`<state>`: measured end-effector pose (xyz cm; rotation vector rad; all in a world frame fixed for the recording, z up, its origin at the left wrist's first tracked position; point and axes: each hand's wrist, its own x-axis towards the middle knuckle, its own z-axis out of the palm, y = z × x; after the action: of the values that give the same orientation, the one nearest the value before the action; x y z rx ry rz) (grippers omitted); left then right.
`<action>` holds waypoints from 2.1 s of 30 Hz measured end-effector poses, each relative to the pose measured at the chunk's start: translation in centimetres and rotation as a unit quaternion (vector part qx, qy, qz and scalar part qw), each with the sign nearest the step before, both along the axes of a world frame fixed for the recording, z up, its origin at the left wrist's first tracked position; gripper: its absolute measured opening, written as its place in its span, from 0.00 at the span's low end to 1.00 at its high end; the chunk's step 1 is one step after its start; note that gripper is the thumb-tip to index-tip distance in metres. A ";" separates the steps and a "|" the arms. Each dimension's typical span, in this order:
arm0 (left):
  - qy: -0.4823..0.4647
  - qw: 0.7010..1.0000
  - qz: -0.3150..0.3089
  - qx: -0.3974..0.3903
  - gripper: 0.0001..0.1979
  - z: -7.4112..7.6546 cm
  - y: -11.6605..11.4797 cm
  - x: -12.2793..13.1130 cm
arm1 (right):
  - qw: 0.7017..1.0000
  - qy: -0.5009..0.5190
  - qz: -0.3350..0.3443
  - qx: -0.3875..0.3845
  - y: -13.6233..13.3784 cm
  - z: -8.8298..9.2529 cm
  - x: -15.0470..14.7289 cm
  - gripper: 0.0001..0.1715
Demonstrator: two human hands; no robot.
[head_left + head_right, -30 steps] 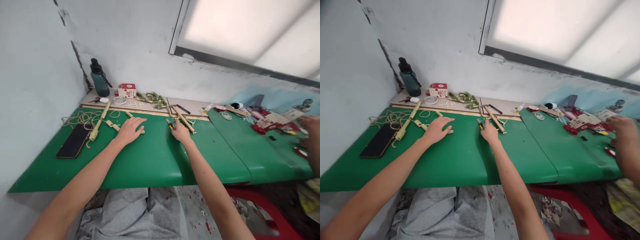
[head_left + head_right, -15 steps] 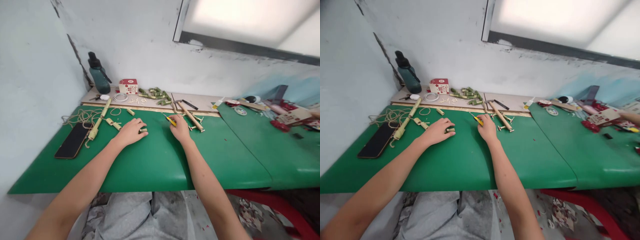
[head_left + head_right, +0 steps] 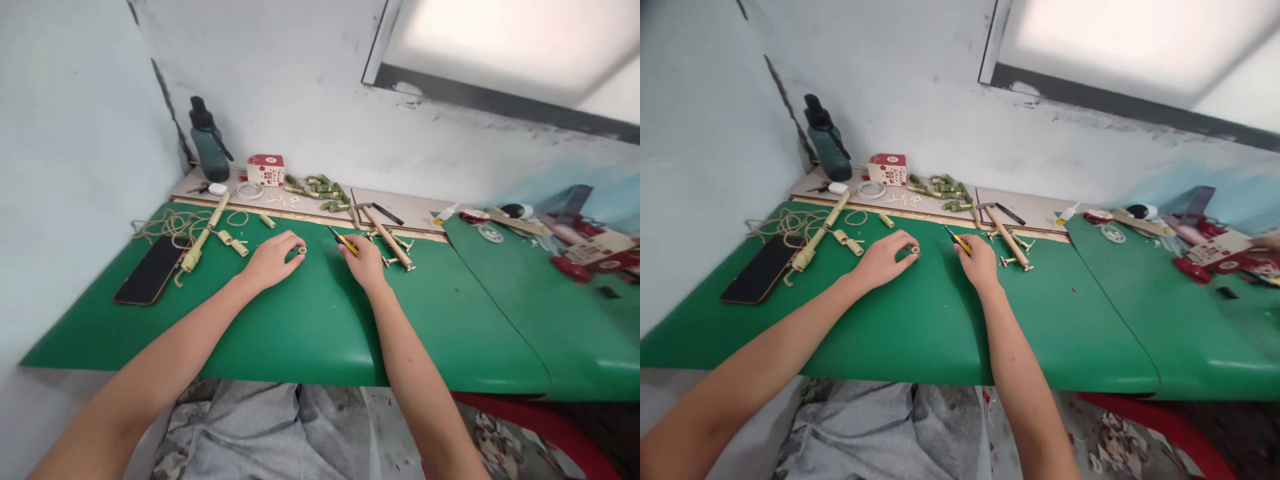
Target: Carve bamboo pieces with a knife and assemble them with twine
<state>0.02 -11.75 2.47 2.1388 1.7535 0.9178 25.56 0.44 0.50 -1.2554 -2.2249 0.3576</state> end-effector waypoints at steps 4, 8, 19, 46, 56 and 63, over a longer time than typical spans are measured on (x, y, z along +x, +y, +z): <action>-0.014 1.000 0.021 -0.001 0.07 0.0 -0.1 0.1 | 0.997 -0.059 0.018 -0.040 -0.6 0.4 -0.2 0.17; -0.019 0.999 0.030 -0.001 0.05 -0.2 -0.1 0.1 | 0.999 -0.039 -0.016 -0.015 -1.1 1.0 -0.4 0.20; -0.034 0.999 0.008 -0.006 0.09 -0.5 0.2 0.4 | 0.994 -0.105 0.015 -0.032 -1.0 0.4 -0.5 0.16; -0.235 0.970 0.038 -0.041 0.14 -2.3 2.0 -0.4 | 0.997 -0.003 0.061 0.036 -1.8 1.3 -0.7 0.19; -0.332 0.942 0.007 -0.055 0.13 -4.0 3.3 -1.1 | 0.978 -0.066 0.194 0.033 -3.0 1.5 -2.1 0.12; -0.337 0.941 0.001 -0.046 0.13 -3.7 3.2 -1.0 | 0.973 -0.068 0.218 0.039 -3.3 1.1 -2.6 0.11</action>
<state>-0.95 -8.54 -1.23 1.4950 1.4024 1.3334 22.93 -2.86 1.57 -0.7611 -2.6012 0.3515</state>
